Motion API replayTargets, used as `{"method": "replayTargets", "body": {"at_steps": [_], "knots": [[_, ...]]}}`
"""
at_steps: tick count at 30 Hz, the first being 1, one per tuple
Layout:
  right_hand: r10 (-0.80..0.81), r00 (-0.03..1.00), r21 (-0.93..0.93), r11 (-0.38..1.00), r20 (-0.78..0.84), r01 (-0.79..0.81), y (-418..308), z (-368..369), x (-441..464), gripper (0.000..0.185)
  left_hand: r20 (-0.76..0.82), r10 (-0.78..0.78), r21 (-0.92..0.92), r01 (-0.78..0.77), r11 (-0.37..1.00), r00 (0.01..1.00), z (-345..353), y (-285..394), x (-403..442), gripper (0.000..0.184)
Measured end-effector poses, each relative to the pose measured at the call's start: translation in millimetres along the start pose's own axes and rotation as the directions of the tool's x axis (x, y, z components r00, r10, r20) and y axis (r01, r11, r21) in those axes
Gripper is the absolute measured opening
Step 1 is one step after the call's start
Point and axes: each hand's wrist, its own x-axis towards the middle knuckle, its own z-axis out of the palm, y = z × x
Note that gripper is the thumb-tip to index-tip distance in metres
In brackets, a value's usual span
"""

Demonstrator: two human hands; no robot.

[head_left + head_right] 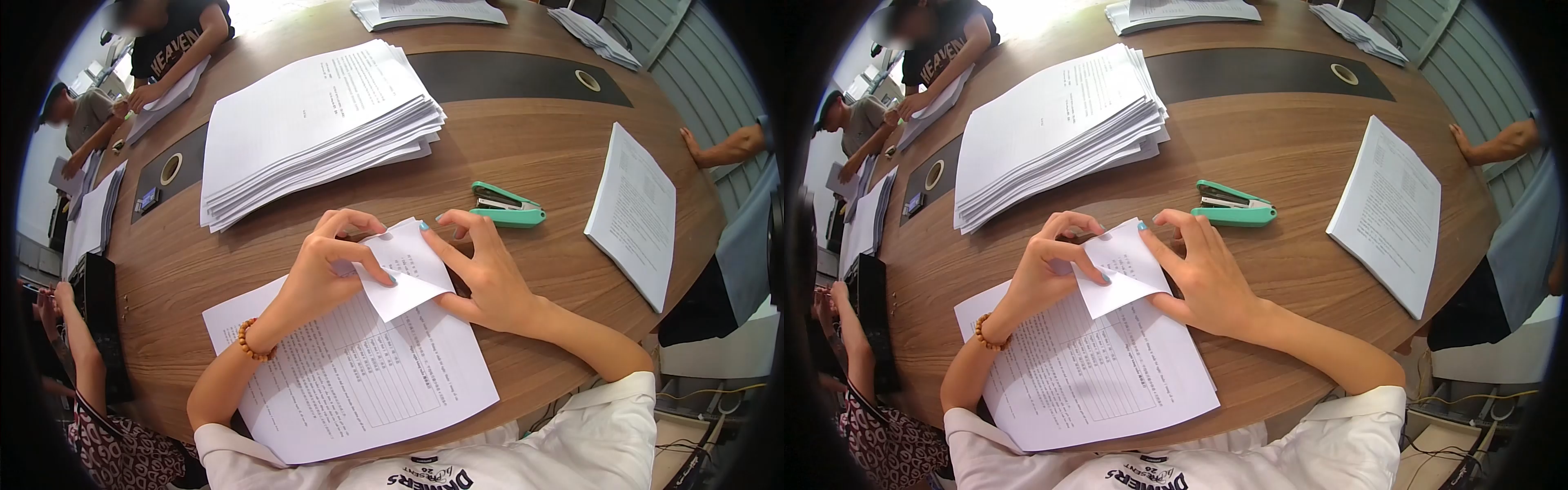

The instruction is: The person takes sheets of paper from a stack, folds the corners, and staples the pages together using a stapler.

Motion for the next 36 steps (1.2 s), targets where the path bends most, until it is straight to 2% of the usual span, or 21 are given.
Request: {"method": "replayTargets", "body": {"at_steps": [7, 10, 11, 13, 17, 19, 23, 28, 32, 34, 36], "knots": [[-0.047, 0.999, -0.046, 0.998, 0.007, 0.047, -3, -1, -1, 0.067, -0.026, 0.025, -0.022, -0.025, 0.999, 0.999, 0, 0, 0, 0.029], [-0.037, 0.999, -0.034, 0.999, 0.007, 0.037, -5, -3, 1, 0.067, 0.039, -0.042, -0.011, 0.042, 0.999, 0.998, -2, 1, 0, 0.028], [0.021, 1.0, 0.016, 1.0, -0.007, -0.021, -6, -2, 1, 0.067, 0.039, -0.042, -0.011, 0.042, 0.999, 0.998, -1, 4, 1, 0.028], [0.081, 0.997, 0.067, 0.995, -0.018, -0.079, -6, -1, 1, 0.067, -0.072, -0.091, -0.148, 0.079, 0.986, 0.993, 2, 11, 3, 0.031], [0.024, 0.999, 0.041, 0.999, -0.027, -0.023, -1, 1, 0, 0.064, -0.065, -0.008, -0.267, -0.01, 0.964, 0.998, 2, 0, 0, 0.034], [-0.006, 1.0, 0.003, 1.0, -0.015, 0.006, 0, 1, 0, 0.064, 0.026, 0.04, -0.058, -0.038, 0.998, 0.999, 0, -3, 0, 0.033], [0.0, 1.0, 0.041, 0.999, 0.017, -0.001, 2, 1, 0, 0.062, 0.038, 0.049, -0.082, -0.046, 0.996, 0.998, -2, -3, -1, 0.03], [-0.038, 0.999, 0.052, 0.998, -0.003, 0.038, 2, 2, 0, 0.06, -0.035, 0.068, -0.048, -0.07, 0.996, 0.997, 0, 0, 0, 0.03], [-0.031, 0.999, 0.066, 0.997, -0.02, 0.032, -1, 1, 0, 0.063, -0.046, 0.061, -0.055, -0.064, 0.996, 0.997, 0, 0, -1, 0.03], [-0.015, 1.0, 0.084, 0.996, -0.02, 0.017, -1, -1, 0, 0.063, 0.007, 0.011, -0.043, -0.011, 0.999, 1.0, -2, -1, -2, 0.031], [-0.047, 0.999, 0.055, 0.997, 0.017, 0.046, -1, -1, 0, 0.071, 0.01, 0.004, -0.057, -0.003, 0.998, 1.0, -2, 0, -2, 0.031]]}}
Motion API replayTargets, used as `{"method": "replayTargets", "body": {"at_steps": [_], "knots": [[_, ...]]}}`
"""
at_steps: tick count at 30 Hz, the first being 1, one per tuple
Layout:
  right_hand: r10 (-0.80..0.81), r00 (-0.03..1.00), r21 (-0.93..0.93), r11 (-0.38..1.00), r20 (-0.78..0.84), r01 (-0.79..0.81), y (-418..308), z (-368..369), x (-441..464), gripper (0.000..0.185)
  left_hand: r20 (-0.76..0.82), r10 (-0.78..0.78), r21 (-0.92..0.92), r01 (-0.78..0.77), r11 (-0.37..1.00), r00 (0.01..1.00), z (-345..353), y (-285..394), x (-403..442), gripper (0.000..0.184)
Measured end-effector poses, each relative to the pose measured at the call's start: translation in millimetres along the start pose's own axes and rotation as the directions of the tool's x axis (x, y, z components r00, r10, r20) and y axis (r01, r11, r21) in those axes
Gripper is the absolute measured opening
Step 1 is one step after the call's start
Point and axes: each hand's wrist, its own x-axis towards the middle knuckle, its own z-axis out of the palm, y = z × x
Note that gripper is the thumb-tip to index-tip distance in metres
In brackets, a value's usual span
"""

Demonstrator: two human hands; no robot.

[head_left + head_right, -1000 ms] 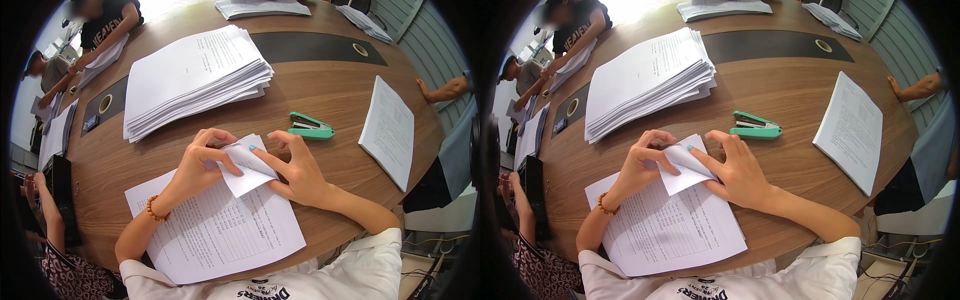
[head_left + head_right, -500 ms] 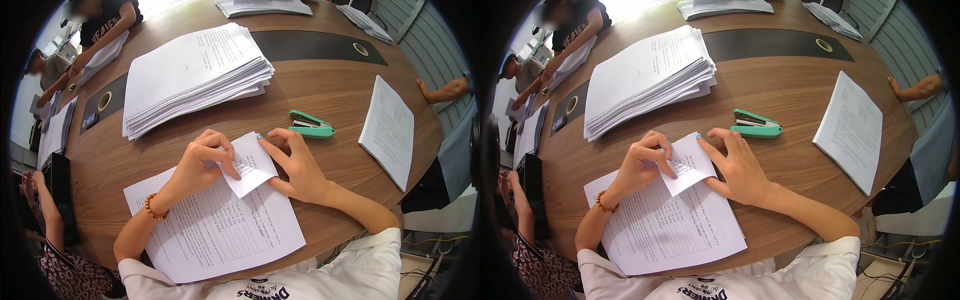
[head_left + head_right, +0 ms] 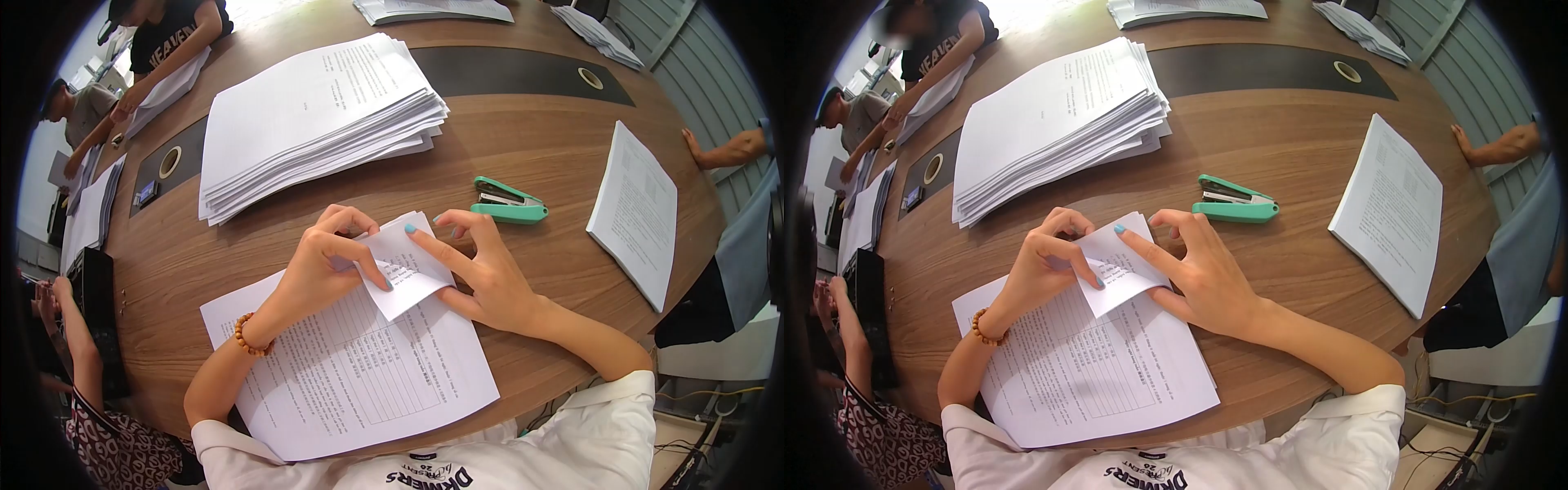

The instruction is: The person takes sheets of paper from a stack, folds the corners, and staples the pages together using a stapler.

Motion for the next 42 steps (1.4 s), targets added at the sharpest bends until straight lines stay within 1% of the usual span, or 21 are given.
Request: {"method": "replayTargets", "body": {"at_steps": [1, 3, 7, 11, 14, 16, 18, 20, 22, 23, 25, 28, 29, 31, 33, 34, 36, 38, 39, 41, 42], "knots": [[0.001, 1.0, 0.0, 1.0, -0.001, -0.001, -0.8, 0.4, 0.4, 0.071, 0.001, -0.007, -0.013, 0.008, 1.0, 1.0, -0.1, 0.2, -0.1, 0.03], [0.064, 0.994, 0.092, 0.994, -0.093, -0.056, -2.3, 1.5, 1.7, 0.079, 0.001, 0.012, -0.018, -0.012, 1.0, 1.0, 0.5, -1.7, 0.5, 0.03], [0.065, 0.991, 0.079, 0.995, -0.115, -0.056, -0.6, 1.8, 1.5, 0.084, -0.005, 0.036, -0.036, -0.036, 0.999, 0.999, 1.1, -1.6, 1.2, 0.028], [0.027, 0.998, 0.039, 0.999, -0.054, -0.025, 0.1, 0.2, 0.7, 0.074, -0.023, 0.094, -0.044, -0.095, 0.995, 0.995, 2.2, -4.4, 1.4, 0.032], [0.041, 0.997, 0.046, 0.998, -0.064, -0.038, -0.1, 1.9, 1.4, 0.067, -0.064, 0.084, 0.015, -0.083, 0.996, 0.994, 3.6, 0.2, 1.7, 0.038], [0.064, 0.995, 0.05, 0.997, -0.077, -0.06, 0.4, 2.7, 0.9, 0.063, -0.095, 0.175, 0.142, -0.16, 0.977, 0.98, 4.4, 2.2, 1.9, 0.043], [0.04, 0.998, 0.005, 0.999, -0.038, -0.039, 2.0, 2.9, 0.2, 0.058, -0.089, 0.167, 0.124, -0.156, 0.98, 0.982, 2.7, 1.4, 1.5, 0.042], [0.025, 0.999, -0.001, 1.0, -0.043, -0.025, 3.1, 3.4, 0.2, 0.056, -0.085, 0.159, 0.105, -0.149, 0.983, 0.984, 0.3, -1.1, 0.1, 0.04], [0.009, 0.999, -0.008, 1.0, -0.048, -0.009, 3.8, 3.2, 0.0, 0.055, 0.013, 0.195, 0.175, -0.195, 0.965, 0.981, -1.2, -4.8, -0.9, 0.039], [0.007, 0.999, 0.003, 1.0, -0.04, -0.007, 3.9, 3.0, -0.4, 0.055, 0.012, 0.195, 0.174, -0.194, 0.965, 0.981, -0.5, -4.6, -0.3, 0.039], [0.005, 1.0, 0.014, 1.0, -0.031, -0.005, 3.8, 2.9, -0.9, 0.056, -0.067, 0.185, 0.08, -0.179, 0.98, 0.98, 2.2, -3.1, 2.0, 0.038], [-0.025, 0.999, -0.019, 1.0, -0.041, 0.024, 3.2, 3.3, -0.8, 0.058, -0.111, 0.205, 0.116, -0.193, 0.974, 0.972, 2.6, 3.6, 3.3, 0.039], [-0.038, 0.998, -0.031, 0.999, -0.048, 0.036, 2.8, 3.2, -0.5, 0.06, -0.11, 0.205, 0.117, -0.192, 0.974, 0.973, 2.4, 1.1, 2.4, 0.039], [-0.05, 0.997, -0.043, 0.998, -0.054, 0.048, 2.0, 3.3, -0.3, 0.062, -0.037, 0.119, 0.083, -0.116, 0.99, 0.992, 1.8, -5.1, 0.2, 0.037], [0.037, 0.997, 0.022, 0.999, -0.061, -0.036, 0.6, 4.1, -0.3, 0.062, -0.016, 0.101, 0.084, -0.099, 0.992, 0.995, -0.3, -2.4, 0.4, 0.035], [0.038, 0.997, 0.023, 0.999, -0.061, -0.037, -0.4, 3.9, 0.3, 0.062, 0.004, 0.084, 0.085, -0.084, 0.993, 0.996, -1.2, -0.5, 0.8, 0.033], [0.09, 0.99, 0.051, 0.995, -0.107, -0.085, -2.3, 3.2, 1.7, 0.06, -0.01, 0.109, 0.125, -0.107, 0.986, 0.994, -0.5, 1.7, 1.3, 0.031], [0.075, 0.994, 0.039, 0.997, -0.086, -0.071, -0.7, 2.7, 0.7, 0.058, -0.023, 0.134, 0.164, -0.129, 0.978, 0.991, 1.8, 1.3, 0.8, 0.029], [0.058, 0.996, 0.027, 0.998, -0.064, -0.057, 0.2, 2.6, 0.4, 0.056, -0.064, 0.065, 0.047, -0.062, 0.997, 0.996, 3.9, -0.8, -0.3, 0.029], [0.044, 0.997, 0.02, 0.999, -0.061, -0.043, 2.0, 3.4, 0.5, 0.054, -0.098, -0.01, -0.074, 0.002, 0.997, 0.995, 2.8, -1.4, -0.9, 0.029], [0.03, 0.998, 0.013, 1.0, -0.058, -0.029, 2.8, 3.7, 0.2, 0.053, -0.031, 0.04, 0.056, -0.039, 0.998, 0.999, -1.3, -0.4, -0.5, 0.03]]}}
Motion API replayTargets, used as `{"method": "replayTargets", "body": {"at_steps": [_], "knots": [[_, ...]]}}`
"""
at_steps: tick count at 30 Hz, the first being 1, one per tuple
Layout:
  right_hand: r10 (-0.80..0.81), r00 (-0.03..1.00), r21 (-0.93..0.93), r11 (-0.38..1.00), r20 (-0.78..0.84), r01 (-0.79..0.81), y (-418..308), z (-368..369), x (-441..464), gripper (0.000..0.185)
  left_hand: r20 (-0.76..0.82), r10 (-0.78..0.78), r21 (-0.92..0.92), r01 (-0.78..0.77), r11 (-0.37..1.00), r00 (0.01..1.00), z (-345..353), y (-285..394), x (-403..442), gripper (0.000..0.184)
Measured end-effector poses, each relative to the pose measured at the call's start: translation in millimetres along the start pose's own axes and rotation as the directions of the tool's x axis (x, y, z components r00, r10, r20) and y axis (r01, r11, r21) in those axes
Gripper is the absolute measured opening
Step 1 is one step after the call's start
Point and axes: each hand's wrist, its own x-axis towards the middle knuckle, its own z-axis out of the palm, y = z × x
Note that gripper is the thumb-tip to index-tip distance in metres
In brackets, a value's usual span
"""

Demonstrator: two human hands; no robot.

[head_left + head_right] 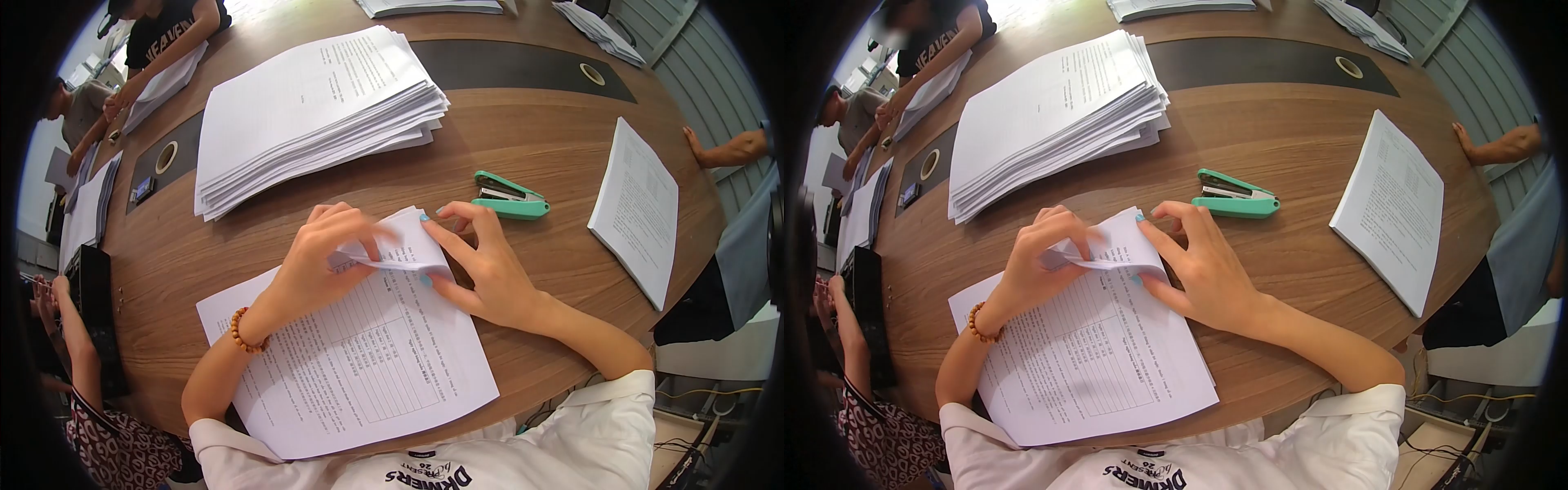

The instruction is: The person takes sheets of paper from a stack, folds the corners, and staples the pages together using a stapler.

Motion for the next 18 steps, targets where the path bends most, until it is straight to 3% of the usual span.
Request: {"method": "replayTargets", "body": {"at_steps": [1, 4, 7, 11, 13, 14, 16, 18], "knots": [[0.0, 1.0, 0.0, 1.0, 0.001, 0.0, 1, 0, 0, 0.053, 0.07, 0.046, 0.126, -0.054, 0.991, 0.996, -2, 0, 0, 0.032], [-0.005, 1.0, 0.015, 1.0, 0.007, 0.004, 1, 0, -1, 0.053, 0.031, 0.117, 0.057, -0.119, 0.991, 0.993, 1, -4, 1, 0.034], [-0.007, 1.0, 0.029, 1.0, 0.013, 0.006, 0, 0, -1, 0.054, -0.097, 0.113, 0.007, -0.112, 0.994, 0.989, 5, 7, 3, 0.035], [-0.038, 0.999, 0.048, 0.998, -0.024, 0.039, -2, 0, -1, 0.056, -0.047, 0.022, -0.03, -0.024, 0.999, 0.999, 3, -1, 0, 0.035], [-0.058, 0.997, 0.085, 0.994, -0.042, 0.061, -3, 2, -1, 0.055, 0.015, 0.053, 0.112, -0.054, 0.992, 0.999, 1, -1, 0, 0.03], [-0.014, 0.992, 0.12, 0.992, -0.125, 0.03, -7, 3, -1, 0.052, 0.018, 0.05, 0.111, -0.051, 0.993, 0.999, 4, 0, -1, 0.03], [0.036, 0.978, 0.16, 0.987, -0.204, -0.003, -6, 3, -2, 0.048, -0.137, -0.139, -0.18, 0.114, 0.977, 0.981, 11, 3, -2, 0.026], [-0.191, 0.965, -0.001, 0.981, -0.179, 0.194, 1, 1, -4, 0.036, -0.118, -0.127, -0.152, 0.108, 0.982, 0.985, 9, 5, 0, 0.026]]}}
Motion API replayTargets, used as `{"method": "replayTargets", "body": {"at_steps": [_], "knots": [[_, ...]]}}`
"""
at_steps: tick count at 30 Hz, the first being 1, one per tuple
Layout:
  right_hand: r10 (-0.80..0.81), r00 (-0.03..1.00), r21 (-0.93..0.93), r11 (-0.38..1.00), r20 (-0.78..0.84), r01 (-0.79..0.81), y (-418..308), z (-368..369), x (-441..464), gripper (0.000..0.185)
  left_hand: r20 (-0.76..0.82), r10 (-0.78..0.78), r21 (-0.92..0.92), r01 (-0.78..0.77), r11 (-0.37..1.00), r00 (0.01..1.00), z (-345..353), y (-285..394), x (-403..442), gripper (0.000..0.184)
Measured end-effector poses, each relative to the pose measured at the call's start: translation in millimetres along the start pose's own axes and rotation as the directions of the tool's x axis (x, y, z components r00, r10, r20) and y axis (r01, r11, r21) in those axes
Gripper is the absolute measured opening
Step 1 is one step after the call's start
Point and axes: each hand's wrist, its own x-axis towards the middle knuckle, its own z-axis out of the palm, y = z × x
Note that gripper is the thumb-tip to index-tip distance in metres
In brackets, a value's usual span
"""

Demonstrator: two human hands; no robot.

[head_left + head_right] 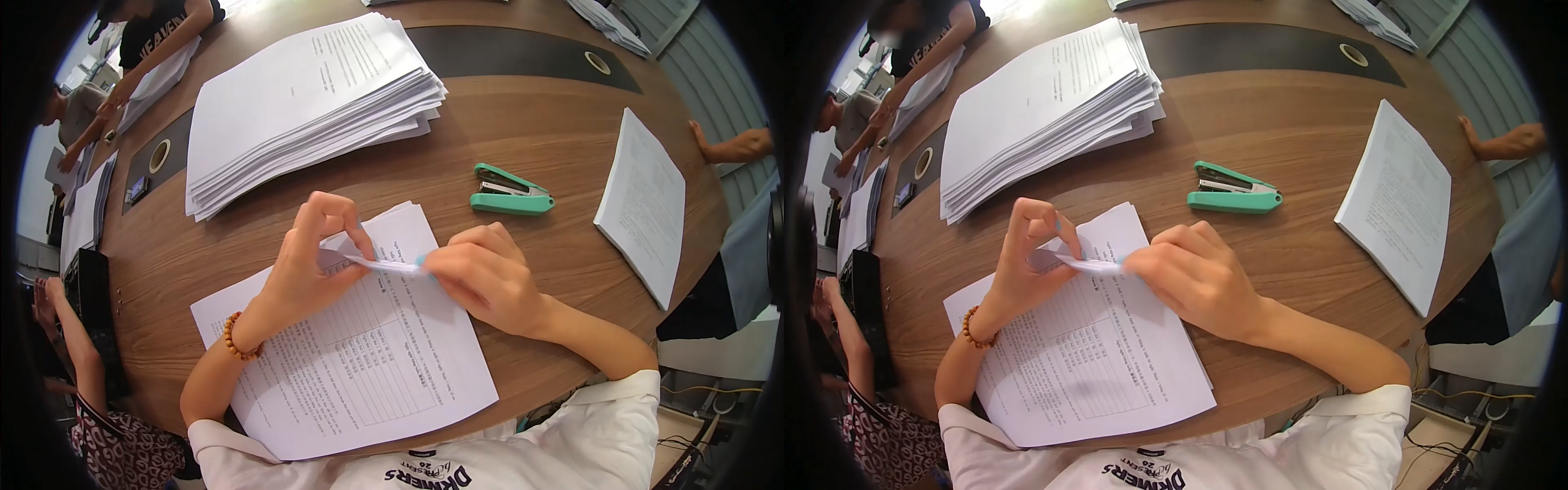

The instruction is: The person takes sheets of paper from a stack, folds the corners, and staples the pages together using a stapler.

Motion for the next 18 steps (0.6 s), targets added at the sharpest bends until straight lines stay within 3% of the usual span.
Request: {"method": "replayTargets", "body": {"at_steps": [2, 4, 7, 10, 11, 13, 14, 15, 16, 18], "knots": [[-0.063, 0.998, -0.012, 0.998, 0.026, 0.063, -3, -3, 1, 0.03, 0.021, 0.011, 0.028, -0.012, 1.0, 1.0, -4, -1, 2, 0.027], [-0.126, 0.991, -0.024, 0.992, 0.053, 0.127, -4, -4, 1, 0.024, 0.229, 0.271, 0.259, -0.327, 0.909, 0.935, -12, -5, 4, 0.025], [-0.148, 0.988, -0.036, 0.988, 0.052, 0.15, -4, -3, 1, 0.018, 0.252, 0.235, 0.264, -0.301, 0.916, 0.939, -14, -4, 5, 0.025], [-0.163, 0.985, -0.021, 0.986, 0.054, 0.164, -2, -4, 3, 0.025, 0.239, 0.214, 0.243, -0.272, 0.931, 0.947, -14, -5, 5, 0.024], [-0.096, 0.995, -0.004, 0.995, 0.029, 0.096, 0, -3, 2, 0.031, 0.238, 0.214, 0.242, -0.271, 0.932, 0.947, -11, -4, 4, 0.024], [-0.021, 1.0, 0.018, 1.0, 0.01, 0.021, 1, -2, 2, 0.037, 0.027, 0.059, 0.025, -0.059, 0.998, 0.998, -1, 0, 2, 0.036], [0.11, 0.994, 0.094, 0.989, 0.002, -0.11, 0, -1, 2, 0.042, 0.027, 0.053, 0.019, -0.054, 0.998, 0.998, -2, 1, 2, 0.036], [0.24, 0.971, 0.169, 0.957, 0.003, -0.237, 0, -1, 2, 0.047, 0.096, 0.132, 0.119, -0.143, 0.983, 0.987, -5, 1, 4, 0.045], [0.201, 0.979, 0.136, 0.97, 0.026, -0.203, 2, -2, 3, 0.048, 0.17, 0.202, 0.211, -0.236, 0.948, 0.964, -8, 1, 6, 0.055], [0.211, 0.977, 0.134, 0.968, 0.027, -0.212, 2, -2, 4, 0.048, 0.187, 0.214, 0.231, -0.254, 0.939, 0.959, -8, 1, 6, 0.059]]}}
